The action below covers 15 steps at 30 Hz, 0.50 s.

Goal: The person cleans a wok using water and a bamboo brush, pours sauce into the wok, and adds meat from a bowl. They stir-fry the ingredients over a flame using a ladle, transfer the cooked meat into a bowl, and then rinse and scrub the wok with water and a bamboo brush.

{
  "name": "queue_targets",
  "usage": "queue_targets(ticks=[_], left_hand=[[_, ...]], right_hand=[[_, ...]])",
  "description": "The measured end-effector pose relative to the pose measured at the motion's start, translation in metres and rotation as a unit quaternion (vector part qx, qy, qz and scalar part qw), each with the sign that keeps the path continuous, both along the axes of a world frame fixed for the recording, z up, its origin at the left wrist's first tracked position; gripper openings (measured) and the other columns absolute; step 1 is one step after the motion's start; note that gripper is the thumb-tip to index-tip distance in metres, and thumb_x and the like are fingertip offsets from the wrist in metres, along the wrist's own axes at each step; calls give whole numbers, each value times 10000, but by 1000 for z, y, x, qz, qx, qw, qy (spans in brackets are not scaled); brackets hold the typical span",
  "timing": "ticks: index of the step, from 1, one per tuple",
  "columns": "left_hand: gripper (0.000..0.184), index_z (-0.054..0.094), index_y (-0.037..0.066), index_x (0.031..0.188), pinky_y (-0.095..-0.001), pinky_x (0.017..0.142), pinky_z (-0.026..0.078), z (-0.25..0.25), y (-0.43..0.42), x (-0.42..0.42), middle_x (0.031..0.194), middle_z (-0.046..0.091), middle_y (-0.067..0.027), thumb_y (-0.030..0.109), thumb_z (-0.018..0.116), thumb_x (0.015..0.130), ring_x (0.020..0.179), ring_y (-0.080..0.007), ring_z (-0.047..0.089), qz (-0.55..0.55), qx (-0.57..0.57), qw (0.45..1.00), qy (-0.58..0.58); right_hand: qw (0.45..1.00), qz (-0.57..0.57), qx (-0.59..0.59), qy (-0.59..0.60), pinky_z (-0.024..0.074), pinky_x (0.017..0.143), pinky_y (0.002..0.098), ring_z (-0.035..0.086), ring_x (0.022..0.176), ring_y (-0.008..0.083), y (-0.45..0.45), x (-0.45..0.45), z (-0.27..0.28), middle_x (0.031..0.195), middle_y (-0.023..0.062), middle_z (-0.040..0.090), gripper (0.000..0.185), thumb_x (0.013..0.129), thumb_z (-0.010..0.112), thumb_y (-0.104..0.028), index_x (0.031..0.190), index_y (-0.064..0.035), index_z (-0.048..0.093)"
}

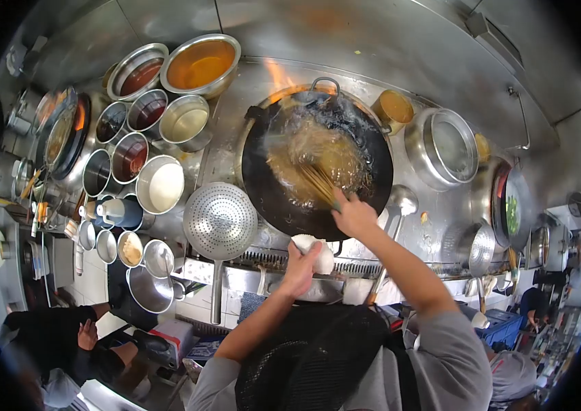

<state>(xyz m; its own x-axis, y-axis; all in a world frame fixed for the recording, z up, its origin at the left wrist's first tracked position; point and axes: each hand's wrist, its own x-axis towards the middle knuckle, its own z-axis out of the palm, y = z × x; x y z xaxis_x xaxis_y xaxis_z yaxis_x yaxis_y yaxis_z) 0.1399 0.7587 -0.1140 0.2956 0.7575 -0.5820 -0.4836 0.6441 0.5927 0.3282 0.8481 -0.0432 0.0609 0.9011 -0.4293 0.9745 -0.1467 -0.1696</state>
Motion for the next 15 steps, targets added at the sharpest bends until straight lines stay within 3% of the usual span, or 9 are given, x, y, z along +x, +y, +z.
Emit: queue_targets(ticks=[2,4,6,8,10,12,15], left_hand=[[572,351,62,1420,-373,916,569,16,3,-7,1280,587,-98,183,729,1008,1160,-211,629,-28,-43,999,-14],[552,375,55,1421,-383,925,572,15,5,-8,1289,599,-100,164,724,1007,1167,-219,638,-30,-58,998,-24],[534,398,48,1423,-394,934,575,9,3,-10,1298,611,-103,145,718,1007,1174,-228,648,-26,-76,996,-29],[444,465,38,1384,-409,946,577,-2,5,-10,1267,637,-101,122,698,1015,1149,-231,663,-21,-41,995,-90],[384,498,31,1356,-401,944,576,9,7,-10,1245,654,-98,118,678,1028,1127,-223,671,-16,-36,995,-90],[380,496,26,1357,-386,935,580,13,4,-10,1237,654,-93,128,671,1035,1117,-216,674,-2,-16,998,-65],[373,485,58,1362,-404,916,588,-14,1,-8,1254,644,-86,152,661,1047,1123,-214,670,-13,6,998,-61]], right_hand=[[996,32,-39,-72,591,884,562,709,1055,467,-29,39,23,1230,283,620,712,972,668,-287,1585,-144,335],[986,-11,-73,-152,595,876,559,702,1064,465,-25,97,11,1246,256,609,732,969,677,-269,1599,-158,322],[985,-18,13,-173,596,886,543,704,1057,457,9,117,22,1228,239,608,781,967,675,-264,1633,-166,278],[989,-8,92,-114,591,910,543,715,1030,460,65,112,-14,1231,266,633,830,972,663,-299,1661,-153,223],[993,-68,84,-42,579,944,539,711,1054,474,104,54,-21,1202,304,676,782,971,655,-356,1626,-101,311],[983,-104,129,79,561,974,547,688,1117,482,100,13,-66,1190,329,697,736,967,651,-395,1574,-58,407],[968,-80,128,201,531,1020,530,669,1138,495,67,-40,-49,1194,340,695,729,952,669,-402,1549,-37,463]])
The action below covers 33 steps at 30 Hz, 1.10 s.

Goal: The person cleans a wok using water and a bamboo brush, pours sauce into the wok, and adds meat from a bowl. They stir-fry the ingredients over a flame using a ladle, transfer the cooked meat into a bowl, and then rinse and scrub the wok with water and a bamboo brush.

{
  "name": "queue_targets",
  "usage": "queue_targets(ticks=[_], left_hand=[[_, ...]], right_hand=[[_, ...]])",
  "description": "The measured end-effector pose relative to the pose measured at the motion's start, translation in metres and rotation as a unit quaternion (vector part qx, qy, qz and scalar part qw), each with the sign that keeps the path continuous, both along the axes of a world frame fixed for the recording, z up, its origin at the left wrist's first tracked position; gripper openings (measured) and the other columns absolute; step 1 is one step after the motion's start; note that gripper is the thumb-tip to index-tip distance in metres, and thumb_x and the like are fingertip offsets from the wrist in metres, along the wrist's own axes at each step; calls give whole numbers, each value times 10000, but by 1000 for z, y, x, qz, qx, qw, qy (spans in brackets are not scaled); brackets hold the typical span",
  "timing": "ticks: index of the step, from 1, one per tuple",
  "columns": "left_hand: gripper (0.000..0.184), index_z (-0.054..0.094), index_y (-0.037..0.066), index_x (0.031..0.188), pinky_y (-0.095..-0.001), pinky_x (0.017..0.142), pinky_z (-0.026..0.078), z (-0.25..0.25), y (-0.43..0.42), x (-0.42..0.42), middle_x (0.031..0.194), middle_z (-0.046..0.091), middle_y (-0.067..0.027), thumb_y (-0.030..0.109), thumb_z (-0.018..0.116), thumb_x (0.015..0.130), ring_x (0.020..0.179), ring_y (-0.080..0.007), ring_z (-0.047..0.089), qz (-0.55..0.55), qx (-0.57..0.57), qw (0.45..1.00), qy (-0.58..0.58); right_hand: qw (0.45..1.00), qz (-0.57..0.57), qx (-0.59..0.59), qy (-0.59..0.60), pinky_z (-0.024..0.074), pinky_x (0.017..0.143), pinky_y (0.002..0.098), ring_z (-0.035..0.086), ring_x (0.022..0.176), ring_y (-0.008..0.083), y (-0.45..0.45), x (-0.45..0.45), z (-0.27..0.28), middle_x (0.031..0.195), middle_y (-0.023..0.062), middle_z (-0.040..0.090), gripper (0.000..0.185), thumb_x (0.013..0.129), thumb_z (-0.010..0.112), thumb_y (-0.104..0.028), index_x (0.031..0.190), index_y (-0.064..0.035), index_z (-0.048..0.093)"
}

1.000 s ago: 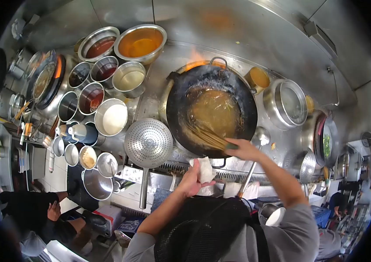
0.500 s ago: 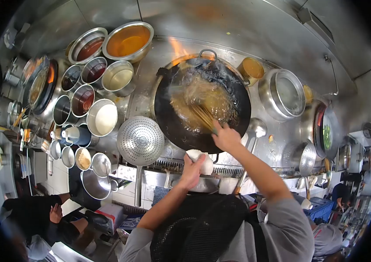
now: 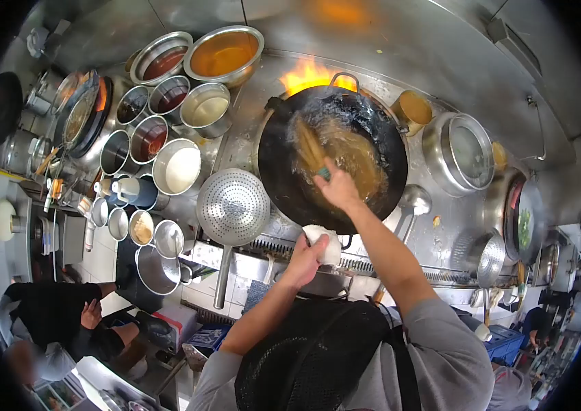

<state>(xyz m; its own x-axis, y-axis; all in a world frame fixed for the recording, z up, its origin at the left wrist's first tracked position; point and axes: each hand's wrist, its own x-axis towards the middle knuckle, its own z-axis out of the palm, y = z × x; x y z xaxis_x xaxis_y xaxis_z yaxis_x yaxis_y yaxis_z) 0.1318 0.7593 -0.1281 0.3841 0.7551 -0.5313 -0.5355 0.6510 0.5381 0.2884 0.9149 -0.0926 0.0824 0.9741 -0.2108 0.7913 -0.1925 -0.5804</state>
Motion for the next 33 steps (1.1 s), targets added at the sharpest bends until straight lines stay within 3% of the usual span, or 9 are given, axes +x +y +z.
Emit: queue_targets(ticks=[3,6,10,13,15,19,24,26,33], left_hand=[[397,438,112,1389,-454,863,607,9,-4,2,1307,617,-77,206,644,1064,1137,-226,668,-3,-42,999,12],[416,379,180,1419,-504,820,632,32,-13,-3,1367,583,-61,298,601,1088,1159,-242,664,-49,-66,996,13],[422,377,196,1468,-484,855,635,33,-20,-3,1390,586,-48,326,555,1108,1182,-236,657,-86,-56,995,8],[422,391,174,1489,-479,876,626,25,-15,0,1397,594,-60,310,538,1118,1199,-239,654,-78,-47,996,-9],[414,398,160,1484,-485,888,622,22,-11,6,1399,592,-73,301,535,1119,1205,-251,653,-52,-58,997,-15],[417,393,152,1488,-497,927,609,25,-11,6,1410,584,-84,290,534,1120,1229,-267,644,-41,-64,997,-21],[483,352,164,1532,-504,965,599,34,-10,-5,1437,571,-89,232,566,1104,1254,-283,635,-48,-74,996,-10],[485,369,138,1527,-504,969,603,34,-5,-6,1425,579,-103,199,581,1095,1249,-291,640,-55,-75,995,-19],[417,445,46,1461,-479,961,613,28,-5,0,1380,606,-122,172,588,1090,1205,-277,666,-17,-40,999,-4]], right_hand=[[996,27,42,71,511,1055,487,662,1158,492,-32,-3,-5,1217,338,690,728,929,702,-408,1516,-22,511],[978,153,-61,130,526,1017,448,689,1134,449,-69,35,25,1216,276,721,737,899,729,-433,1483,-18,557],[939,277,-204,9,519,1052,385,693,1203,344,-69,155,71,1303,206,721,713,843,800,-463,1456,-138,637],[928,179,-309,-105,539,1038,431,696,1182,375,-22,165,109,1272,202,729,644,853,782,-444,1392,-108,677],[965,194,-24,-176,599,886,515,746,970,428,-1,162,42,1100,263,751,616,893,761,-380,1452,-156,628],[970,120,-66,-199,589,871,575,727,971,472,-46,47,30,1042,302,720,656,924,718,-323,1514,-154,488],[920,161,-173,-314,590,882,541,723,1024,462,-89,123,63,1153,285,681,701,959,712,-340,1565,-183,395],[912,92,-143,-373,592,869,546,717,1023,467,-55,157,70,1128,276,679,661,970,695,-317,1550,-174,412],[995,28,-53,-82,547,1016,505,694,1138,441,48,45,22,1176,315,713,650,929,713,-404,1481,-96,563]])
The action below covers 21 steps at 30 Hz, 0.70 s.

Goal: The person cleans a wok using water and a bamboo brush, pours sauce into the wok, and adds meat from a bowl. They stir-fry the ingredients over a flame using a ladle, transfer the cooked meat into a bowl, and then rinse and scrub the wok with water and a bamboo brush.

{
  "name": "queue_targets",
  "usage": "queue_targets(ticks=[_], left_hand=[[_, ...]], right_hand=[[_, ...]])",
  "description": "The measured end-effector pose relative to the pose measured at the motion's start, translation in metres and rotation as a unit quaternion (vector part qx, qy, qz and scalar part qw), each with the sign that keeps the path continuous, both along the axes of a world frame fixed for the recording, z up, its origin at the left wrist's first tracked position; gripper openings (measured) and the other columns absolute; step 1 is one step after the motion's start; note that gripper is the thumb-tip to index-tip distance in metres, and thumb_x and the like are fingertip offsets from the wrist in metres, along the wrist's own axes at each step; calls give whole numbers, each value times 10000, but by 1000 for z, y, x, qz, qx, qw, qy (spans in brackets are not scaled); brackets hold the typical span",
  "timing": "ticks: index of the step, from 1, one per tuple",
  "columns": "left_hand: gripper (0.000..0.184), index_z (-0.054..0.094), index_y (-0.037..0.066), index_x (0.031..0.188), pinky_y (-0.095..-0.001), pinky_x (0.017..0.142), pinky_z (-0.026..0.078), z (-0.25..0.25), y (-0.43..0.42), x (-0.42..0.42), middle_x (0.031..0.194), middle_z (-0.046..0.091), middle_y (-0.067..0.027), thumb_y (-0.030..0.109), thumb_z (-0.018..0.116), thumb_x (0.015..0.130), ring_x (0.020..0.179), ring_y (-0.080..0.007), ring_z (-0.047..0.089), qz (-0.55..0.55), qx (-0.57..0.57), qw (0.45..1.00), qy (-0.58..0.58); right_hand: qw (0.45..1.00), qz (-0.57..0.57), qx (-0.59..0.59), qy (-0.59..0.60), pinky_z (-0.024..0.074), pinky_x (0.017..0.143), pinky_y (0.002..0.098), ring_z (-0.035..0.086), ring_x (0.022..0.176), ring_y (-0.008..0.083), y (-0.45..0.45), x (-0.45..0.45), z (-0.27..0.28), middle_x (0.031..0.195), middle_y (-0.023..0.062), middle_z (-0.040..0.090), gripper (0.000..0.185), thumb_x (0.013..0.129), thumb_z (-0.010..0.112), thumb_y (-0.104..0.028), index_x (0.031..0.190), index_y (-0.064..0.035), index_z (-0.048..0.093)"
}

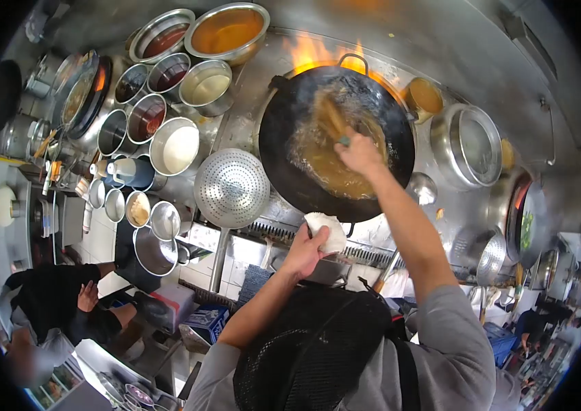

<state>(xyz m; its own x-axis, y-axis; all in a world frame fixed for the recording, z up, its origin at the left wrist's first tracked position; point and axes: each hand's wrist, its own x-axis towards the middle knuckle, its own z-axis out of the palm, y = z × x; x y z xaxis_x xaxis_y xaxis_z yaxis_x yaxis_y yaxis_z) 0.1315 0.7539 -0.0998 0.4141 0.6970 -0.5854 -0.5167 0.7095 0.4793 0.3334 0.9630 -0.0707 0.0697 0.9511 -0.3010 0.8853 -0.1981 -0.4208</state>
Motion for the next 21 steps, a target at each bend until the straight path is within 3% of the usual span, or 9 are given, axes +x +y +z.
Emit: queue_targets(ticks=[1,6,10,12,14,16,18,20,21], left_hand=[[417,445,46,1461,-479,961,613,-2,-2,-1,1380,606,-122,172,588,1090,1205,-277,666,-6,0,1000,1],[404,444,33,1453,-461,957,612,-1,-3,1,1369,606,-117,167,577,1095,1200,-267,664,9,14,1000,13],[427,420,38,1469,-459,949,612,9,-4,0,1375,602,-114,178,576,1097,1201,-265,661,18,18,1000,7],[439,408,51,1482,-460,940,611,7,-4,-2,1385,596,-110,180,576,1097,1205,-262,658,13,4,1000,9],[437,411,53,1481,-458,932,610,2,-3,-1,1387,596,-109,177,578,1097,1201,-258,659,10,2,1000,14],[434,416,46,1475,-454,923,610,0,-4,-2,1378,603,-110,171,582,1094,1194,-256,662,18,3,1000,11],[421,425,41,1460,-448,928,610,2,-1,-1,1378,602,-109,171,585,1093,1194,-259,662,9,19,999,27],[423,424,55,1461,-450,932,611,-1,-1,1,1384,599,-104,173,590,1090,1194,-257,661,10,24,999,26],[426,422,69,1462,-453,936,612,-2,-3,-1,1391,595,-100,175,595,1087,1195,-254,661,8,24,999,26]], right_hand=[[999,25,4,28,560,1007,506,693,1128,456,-17,-22,17,1195,301,713,553,945,674,-376,1385,-50,596],[988,77,-7,135,531,1001,543,670,1126,492,-101,-40,15,1169,310,709,567,925,696,-354,1401,-63,593],[971,173,-159,-34,554,983,543,703,1101,461,-160,43,63,1202,276,716,659,933,692,-318,1533,-129,498],[946,139,-231,-177,572,957,541,714,1101,438,-147,84,93,1223,262,710,677,942,680,-293,1560,-139,453],[953,83,-137,-256,584,936,525,715,1101,429,-117,108,92,1192,259,708,608,948,669,-273,1506,-117,485],[961,74,-63,-258,603,882,515,727,1026,442,-73,102,33,1126,258,711,608,975,661,-319,1503,-103,452],[971,45,-65,-225,598,882,529,718,1027,456,-43,50,3,1123,278,694,647,984,650,-325,1528,-73,408],[984,15,-31,-175,590,928,525,711,1060,461,-51,-5,-5,1163,299,673,542,968,638,-238,1449,-49,472],[988,31,-28,-148,589,927,528,710,1056,467,-63,-17,-2,1153,301,672,555,974,637,-254,1458,-49,458]])
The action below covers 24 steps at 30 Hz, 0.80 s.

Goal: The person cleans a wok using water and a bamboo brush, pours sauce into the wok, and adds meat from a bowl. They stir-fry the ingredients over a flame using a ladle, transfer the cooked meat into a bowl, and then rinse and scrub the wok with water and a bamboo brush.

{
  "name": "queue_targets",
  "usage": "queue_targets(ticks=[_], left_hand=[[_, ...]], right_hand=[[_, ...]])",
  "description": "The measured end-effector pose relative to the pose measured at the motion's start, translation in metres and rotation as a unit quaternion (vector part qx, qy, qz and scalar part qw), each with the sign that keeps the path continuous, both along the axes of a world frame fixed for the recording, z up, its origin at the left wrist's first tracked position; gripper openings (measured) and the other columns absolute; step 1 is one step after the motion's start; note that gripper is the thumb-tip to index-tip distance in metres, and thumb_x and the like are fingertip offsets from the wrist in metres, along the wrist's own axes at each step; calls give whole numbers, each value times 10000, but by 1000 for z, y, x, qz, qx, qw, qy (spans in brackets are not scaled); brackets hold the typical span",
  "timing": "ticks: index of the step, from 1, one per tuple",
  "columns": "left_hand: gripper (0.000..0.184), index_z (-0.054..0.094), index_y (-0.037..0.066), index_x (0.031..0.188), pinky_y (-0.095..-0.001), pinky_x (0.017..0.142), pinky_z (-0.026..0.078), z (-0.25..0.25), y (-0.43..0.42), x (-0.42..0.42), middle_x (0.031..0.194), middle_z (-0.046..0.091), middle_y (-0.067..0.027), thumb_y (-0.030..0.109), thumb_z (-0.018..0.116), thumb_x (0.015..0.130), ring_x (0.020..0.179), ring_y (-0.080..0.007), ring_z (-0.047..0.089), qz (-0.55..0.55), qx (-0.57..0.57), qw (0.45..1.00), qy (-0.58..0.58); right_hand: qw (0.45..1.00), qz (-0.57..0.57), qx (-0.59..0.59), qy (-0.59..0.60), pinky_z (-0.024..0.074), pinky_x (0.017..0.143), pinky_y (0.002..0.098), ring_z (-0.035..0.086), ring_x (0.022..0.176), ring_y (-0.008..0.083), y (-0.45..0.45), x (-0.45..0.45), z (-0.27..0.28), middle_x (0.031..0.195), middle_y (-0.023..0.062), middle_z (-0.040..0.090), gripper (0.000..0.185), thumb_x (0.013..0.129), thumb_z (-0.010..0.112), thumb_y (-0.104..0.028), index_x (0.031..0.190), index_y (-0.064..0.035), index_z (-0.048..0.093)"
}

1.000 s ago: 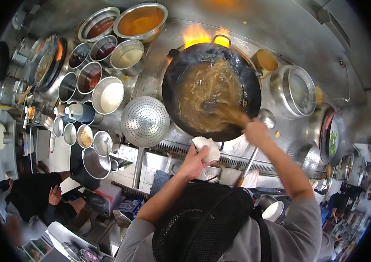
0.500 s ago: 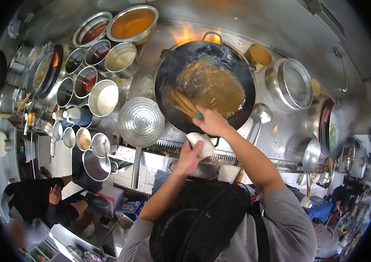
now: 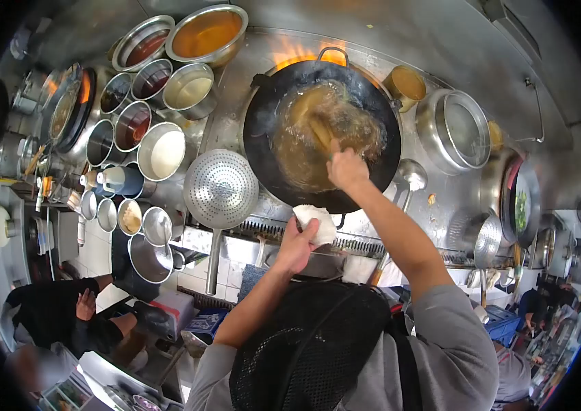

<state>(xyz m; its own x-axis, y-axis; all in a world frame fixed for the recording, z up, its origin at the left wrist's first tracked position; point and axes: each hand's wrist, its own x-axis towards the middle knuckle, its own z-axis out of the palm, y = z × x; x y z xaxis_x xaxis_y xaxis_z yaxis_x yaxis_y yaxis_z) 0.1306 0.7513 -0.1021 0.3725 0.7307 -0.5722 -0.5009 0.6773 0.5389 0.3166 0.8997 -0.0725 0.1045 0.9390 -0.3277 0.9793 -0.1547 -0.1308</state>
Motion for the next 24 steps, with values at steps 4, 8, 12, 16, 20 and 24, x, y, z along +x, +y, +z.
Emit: queue_targets(ticks=[4,8,12,16,20,24], left_hand=[[449,410,98,1472,-462,924,621,19,4,-7,1400,589,-92,176,611,1077,1196,-250,661,-22,-37,999,8],[473,397,109,1482,-461,886,636,13,3,-12,1408,586,-91,180,620,1071,1205,-256,659,-35,-24,999,3],[462,400,95,1462,-457,859,647,3,5,-9,1383,598,-105,180,625,1067,1179,-266,674,-31,-7,999,6],[435,427,88,1443,-441,849,646,7,6,-6,1361,622,-104,204,621,1072,1159,-252,688,-25,4,999,30],[436,439,89,1452,-413,850,638,1,6,-7,1356,634,-91,224,620,1079,1157,-224,690,-35,15,999,38],[440,437,89,1455,-414,854,636,1,1,-3,1341,635,-91,220,623,1078,1144,-222,692,-28,3,998,60]], right_hand=[[994,86,-67,19,598,893,521,719,1034,451,-67,8,47,1134,299,665,590,995,631,-268,1500,-47,423],[978,95,-92,-162,611,824,518,740,992,413,-85,114,28,1140,289,679,659,978,643,-245,1570,-109,389],[992,61,-12,-106,593,883,525,733,1004,433,11,127,32,1154,300,692,722,952,695,-316,1587,-125,412],[987,39,26,153,531,1054,479,675,1180,446,66,46,-9,1286,279,690,741,920,730,-430,1553,-120,502],[941,-1,-49,334,586,779,436,736,811,326,16,-15,4,941,223,754,783,921,747,-394,1573,-64,467],[910,73,-100,395,570,724,401,717,729,291,-39,10,5,933,212,745,784,909,761,-401,1563,-62,492]])
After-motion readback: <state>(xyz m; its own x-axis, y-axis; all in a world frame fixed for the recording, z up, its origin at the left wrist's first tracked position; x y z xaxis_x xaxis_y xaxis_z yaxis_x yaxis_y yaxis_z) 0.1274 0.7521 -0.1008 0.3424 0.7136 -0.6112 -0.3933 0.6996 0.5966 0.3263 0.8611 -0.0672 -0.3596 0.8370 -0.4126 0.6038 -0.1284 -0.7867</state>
